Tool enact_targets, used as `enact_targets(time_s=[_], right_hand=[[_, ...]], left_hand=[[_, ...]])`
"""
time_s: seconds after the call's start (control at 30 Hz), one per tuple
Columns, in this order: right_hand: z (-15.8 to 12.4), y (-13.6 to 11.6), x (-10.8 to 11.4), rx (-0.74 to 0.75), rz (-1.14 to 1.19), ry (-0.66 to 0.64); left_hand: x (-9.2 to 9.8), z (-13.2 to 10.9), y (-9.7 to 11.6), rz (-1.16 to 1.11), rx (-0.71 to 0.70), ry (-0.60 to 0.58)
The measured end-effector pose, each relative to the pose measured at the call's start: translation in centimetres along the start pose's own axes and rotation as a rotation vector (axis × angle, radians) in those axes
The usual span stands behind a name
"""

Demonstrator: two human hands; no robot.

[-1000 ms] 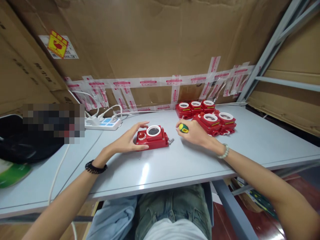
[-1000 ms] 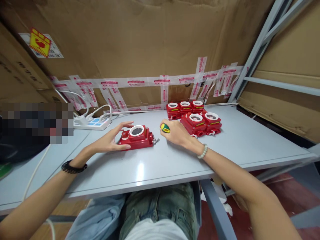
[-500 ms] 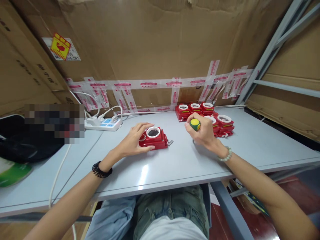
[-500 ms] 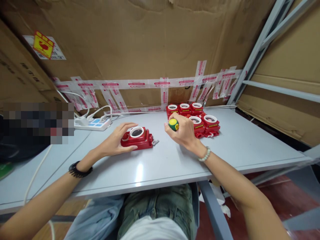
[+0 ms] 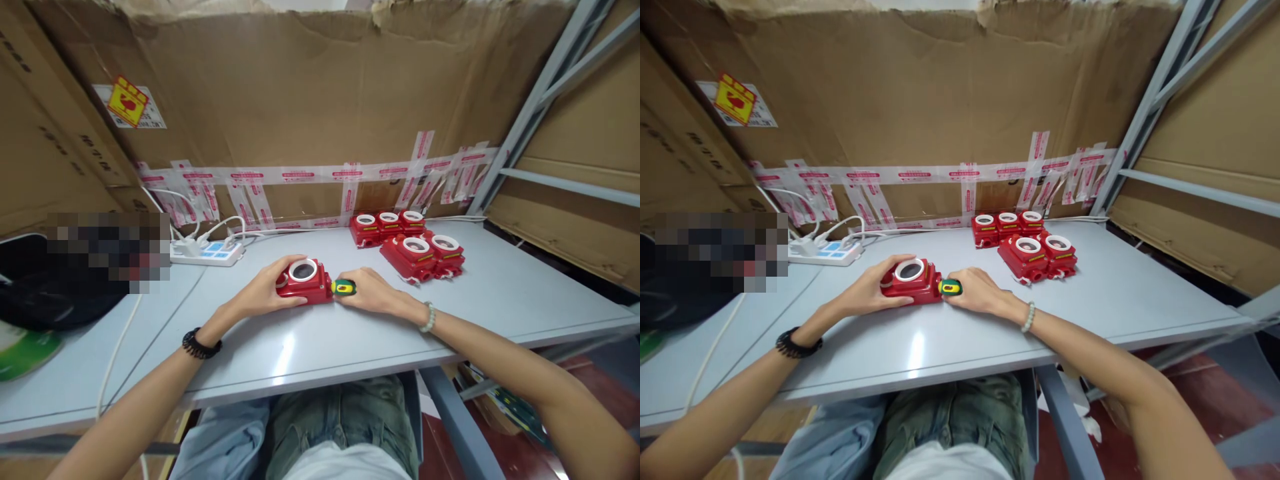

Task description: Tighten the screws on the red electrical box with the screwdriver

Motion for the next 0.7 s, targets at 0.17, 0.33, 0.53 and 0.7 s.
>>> enact_targets(time_s=[0.17,0.33,0.53,0.7], right_hand=[[-0.3,0.6,-0.2,0.033,-0.046,0.005],[-0.1,0.5,0.0,0.088,-0.046,-0.070],[-1.2,-1.2,0.4,0.168,0.005,-0.160],[-2.7,-3.1,0.0,0.211,0.037,-0.261]], left_hand=[[1.9,0.3,-0.4,0.025,0.000,0.051],[4.4,0.7,-1.4,0.063,0.046,0.176],[4.7,0.7,-2.2,0.068,0.063,0.201],[2.5,0.6,-1.9,-0.026,0.113,0.147]])
Point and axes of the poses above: each hand's wrist, its own z-axis towards the middle knuckle, its own x-axis out of the back of the hand, y = z × x, the point moved 8 cm from there along z, towards the middle knuckle, and after that the axes turned 15 degrees about y, right-handed, at the moved point
